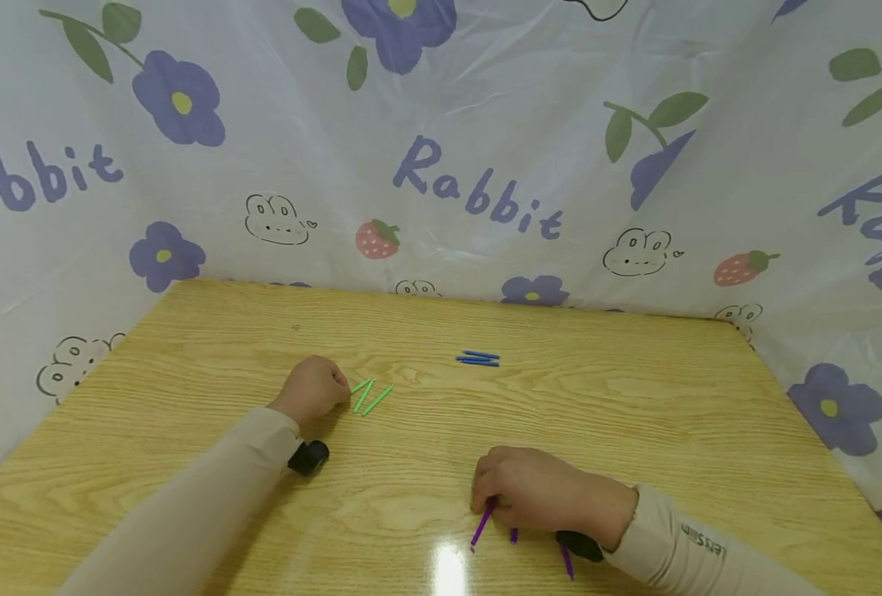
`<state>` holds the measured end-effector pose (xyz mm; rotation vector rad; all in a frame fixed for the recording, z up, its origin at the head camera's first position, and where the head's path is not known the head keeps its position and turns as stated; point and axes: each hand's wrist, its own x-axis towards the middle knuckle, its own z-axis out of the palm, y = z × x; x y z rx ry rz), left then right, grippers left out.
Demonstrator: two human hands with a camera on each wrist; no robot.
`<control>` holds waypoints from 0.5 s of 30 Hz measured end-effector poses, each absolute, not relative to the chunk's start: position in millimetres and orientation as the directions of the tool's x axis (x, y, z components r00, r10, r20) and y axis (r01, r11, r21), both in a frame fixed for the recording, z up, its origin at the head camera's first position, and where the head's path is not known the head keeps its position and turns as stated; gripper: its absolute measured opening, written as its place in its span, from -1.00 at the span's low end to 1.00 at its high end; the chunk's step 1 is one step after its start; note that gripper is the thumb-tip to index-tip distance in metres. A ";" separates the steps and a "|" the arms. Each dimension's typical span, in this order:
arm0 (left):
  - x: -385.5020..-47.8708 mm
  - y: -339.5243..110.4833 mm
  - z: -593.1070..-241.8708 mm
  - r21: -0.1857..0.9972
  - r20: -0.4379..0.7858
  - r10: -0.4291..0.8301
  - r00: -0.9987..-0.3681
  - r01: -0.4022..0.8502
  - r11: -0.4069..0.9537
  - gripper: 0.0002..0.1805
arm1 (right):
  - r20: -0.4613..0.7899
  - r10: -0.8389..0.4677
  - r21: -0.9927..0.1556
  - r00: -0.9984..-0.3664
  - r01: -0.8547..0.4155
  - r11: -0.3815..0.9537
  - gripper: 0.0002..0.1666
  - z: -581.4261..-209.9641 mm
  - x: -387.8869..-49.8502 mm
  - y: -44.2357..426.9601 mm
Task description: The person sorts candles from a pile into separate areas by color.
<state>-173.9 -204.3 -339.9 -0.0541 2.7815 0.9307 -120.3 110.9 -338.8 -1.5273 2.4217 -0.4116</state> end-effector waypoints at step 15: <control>-172.7 -201.8 -341.4 0.592 -0.196 0.025 -0.980 -0.098 0.800 -0.86 | -0.053 -0.916 -0.295 -0.397 -0.871 0.394 -0.74 -336.3 -120.6 109.8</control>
